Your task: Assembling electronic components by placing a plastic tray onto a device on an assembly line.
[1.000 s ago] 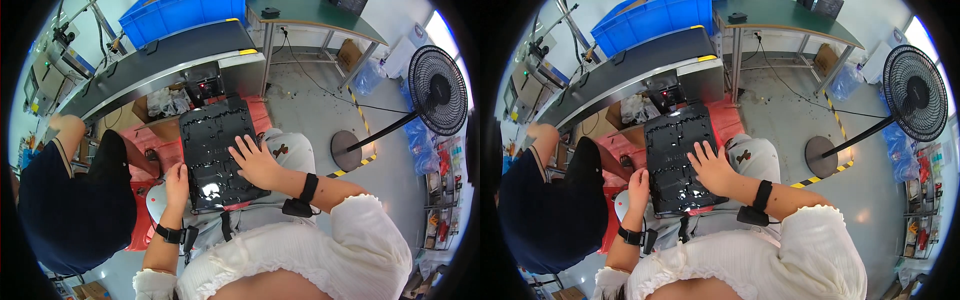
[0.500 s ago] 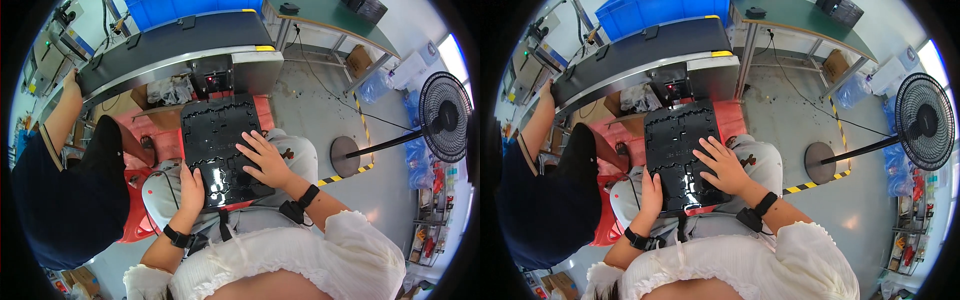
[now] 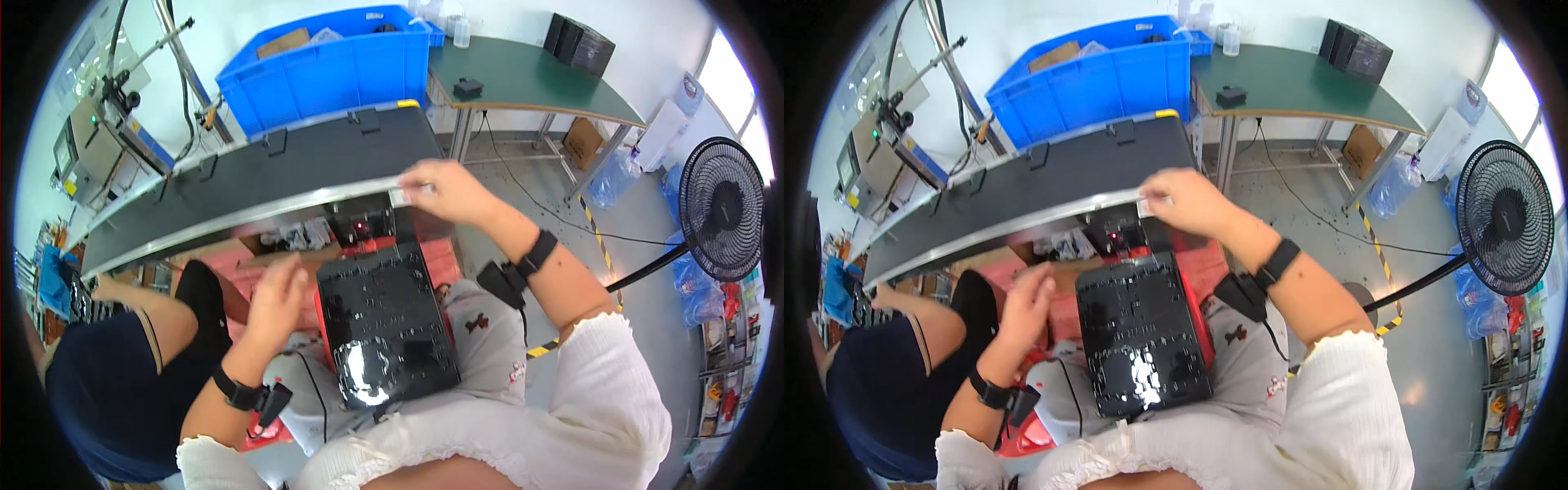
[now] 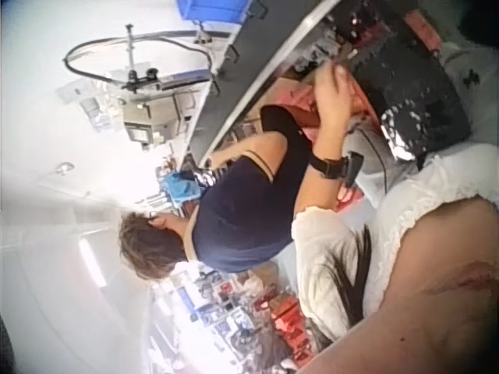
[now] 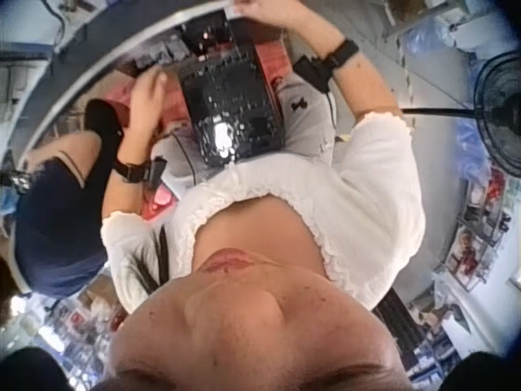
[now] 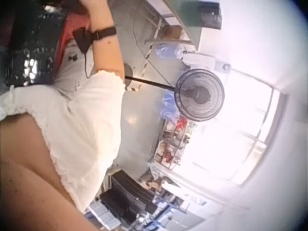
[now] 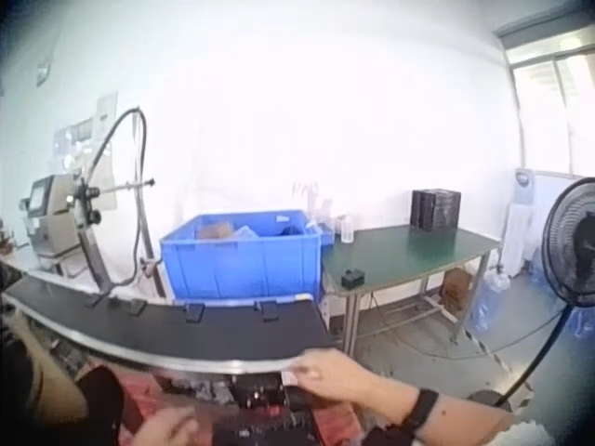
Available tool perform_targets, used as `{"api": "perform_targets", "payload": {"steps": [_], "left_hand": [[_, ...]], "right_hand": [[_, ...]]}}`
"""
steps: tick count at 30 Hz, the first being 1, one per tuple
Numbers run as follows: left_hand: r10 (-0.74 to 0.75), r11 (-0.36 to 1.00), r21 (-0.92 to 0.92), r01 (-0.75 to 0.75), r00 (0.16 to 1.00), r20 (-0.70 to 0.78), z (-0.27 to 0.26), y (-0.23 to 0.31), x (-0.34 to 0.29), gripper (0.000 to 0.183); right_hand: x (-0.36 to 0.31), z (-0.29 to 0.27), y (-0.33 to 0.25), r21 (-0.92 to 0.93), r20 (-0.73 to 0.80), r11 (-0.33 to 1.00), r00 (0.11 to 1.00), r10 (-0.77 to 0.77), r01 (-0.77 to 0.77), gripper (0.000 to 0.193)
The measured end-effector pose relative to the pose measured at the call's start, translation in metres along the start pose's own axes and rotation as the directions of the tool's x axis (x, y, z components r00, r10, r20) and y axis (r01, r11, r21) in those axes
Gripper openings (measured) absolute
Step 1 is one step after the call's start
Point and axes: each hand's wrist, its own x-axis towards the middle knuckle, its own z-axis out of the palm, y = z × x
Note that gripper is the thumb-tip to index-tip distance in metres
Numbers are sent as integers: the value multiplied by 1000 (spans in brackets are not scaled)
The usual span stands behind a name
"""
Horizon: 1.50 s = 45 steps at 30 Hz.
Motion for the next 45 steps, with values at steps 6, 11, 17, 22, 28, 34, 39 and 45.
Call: {"api": "perform_targets", "payload": {"steps": [6, 11, 17, 22, 28, 34, 39, 45], "left_hand": [[330, 928, 261, -267, 914, -236, -13, -13, 167, 34], [0, 831, 554, -58, 995, 105, 15, -43, 267, 69], [117, 881, 399, -254, 934, 337, 35, -29, 309, 47], [283, 808, 508, -297, 953, 108, 33, -31, 246, 53], [592, 750, 342, -566, 806, 34, 37, 17, 129, 59], [414, 851, 289, -439, 898, 146, 48, 6, 15, 61], [300, 879, 324, -351, 933, 197, 98, -38, -19, 56], [174, 864, 419, -279, 947, 270, 114, -27, -48, 61]], "right_hand": [[120, -2, 75, -465, -129, 876, 988, 80, -131, 61], [170, -18, 112, -601, 188, 705, 790, 583, -377, 68], [124, -57, 96, -661, -128, 749, 979, -160, 36, 20], [41, -7, -7, 39, -231, 995, 970, -78, 90, 28], [-68, 99, 17, 327, 351, 914, 929, 116, -238, 34], [-113, 122, -21, -317, -19, 943, 994, 104, -105, 35], [-142, 150, -36, -574, -4, 818, 999, 34, -30, 40], [-98, 119, -56, -525, 474, 851, 825, 307, -15, 34]]}}
